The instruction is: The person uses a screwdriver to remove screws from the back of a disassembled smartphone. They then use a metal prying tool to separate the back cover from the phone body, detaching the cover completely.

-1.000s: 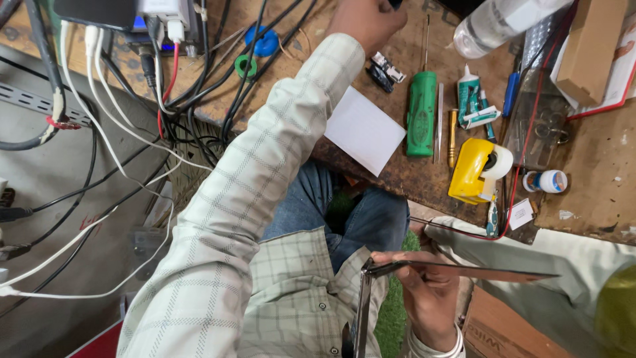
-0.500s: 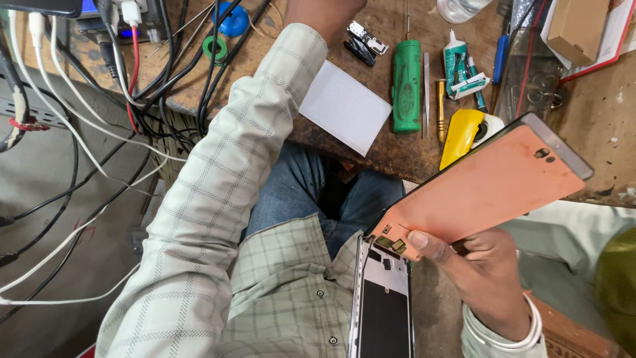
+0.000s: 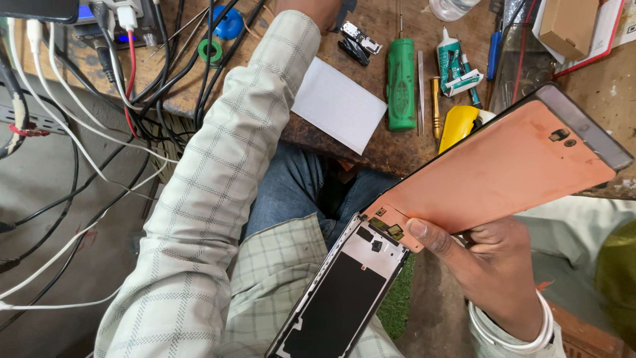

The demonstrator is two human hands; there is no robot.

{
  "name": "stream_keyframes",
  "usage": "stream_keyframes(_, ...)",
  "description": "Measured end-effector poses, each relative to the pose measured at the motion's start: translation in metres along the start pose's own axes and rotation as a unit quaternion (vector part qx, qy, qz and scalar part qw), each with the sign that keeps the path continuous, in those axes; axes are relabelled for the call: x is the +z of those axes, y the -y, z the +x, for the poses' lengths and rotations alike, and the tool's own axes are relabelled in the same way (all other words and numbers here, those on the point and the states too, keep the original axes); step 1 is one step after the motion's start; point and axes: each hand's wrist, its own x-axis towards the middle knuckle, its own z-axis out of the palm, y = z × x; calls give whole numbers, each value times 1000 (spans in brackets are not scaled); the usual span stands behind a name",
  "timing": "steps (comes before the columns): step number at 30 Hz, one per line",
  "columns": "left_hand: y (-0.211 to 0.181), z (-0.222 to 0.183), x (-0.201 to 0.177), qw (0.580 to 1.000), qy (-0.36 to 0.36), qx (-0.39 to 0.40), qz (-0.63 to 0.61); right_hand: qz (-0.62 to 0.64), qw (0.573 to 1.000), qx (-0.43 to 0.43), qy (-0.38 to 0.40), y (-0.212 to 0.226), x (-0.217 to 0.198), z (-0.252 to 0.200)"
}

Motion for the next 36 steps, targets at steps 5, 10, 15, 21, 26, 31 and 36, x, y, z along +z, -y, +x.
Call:
stream_keyframes(5,-3,5,-3,1000,4,12,13,-1,1000,7,-6,2,-1,-1)
stream_keyframes(10,-5,11,-7,999,2,24,22,-5,1000,-17,-4,1,-1,1)
stream_keyframes(15,-12,12,-9,999,7,32,25,-13,1000,-9,-12,1,-1,0)
stream_keyframes(21,-10,3,-14,998,15,41,34,-4,1000,-9,-15,1,-1,-1)
stream_keyframes(26,-11,9,-8,998,24,46,35,-8,1000,-7,-17,1,-1,-1)
stream_keyframes(31,-27,-16,-41,998,-1,58,-40,10,1000,-3,-24,0,0,1)
stream_keyframes(36,-54,-122,-101,811,28,-12,-584,3,999,-9,-46,-1,2,6)
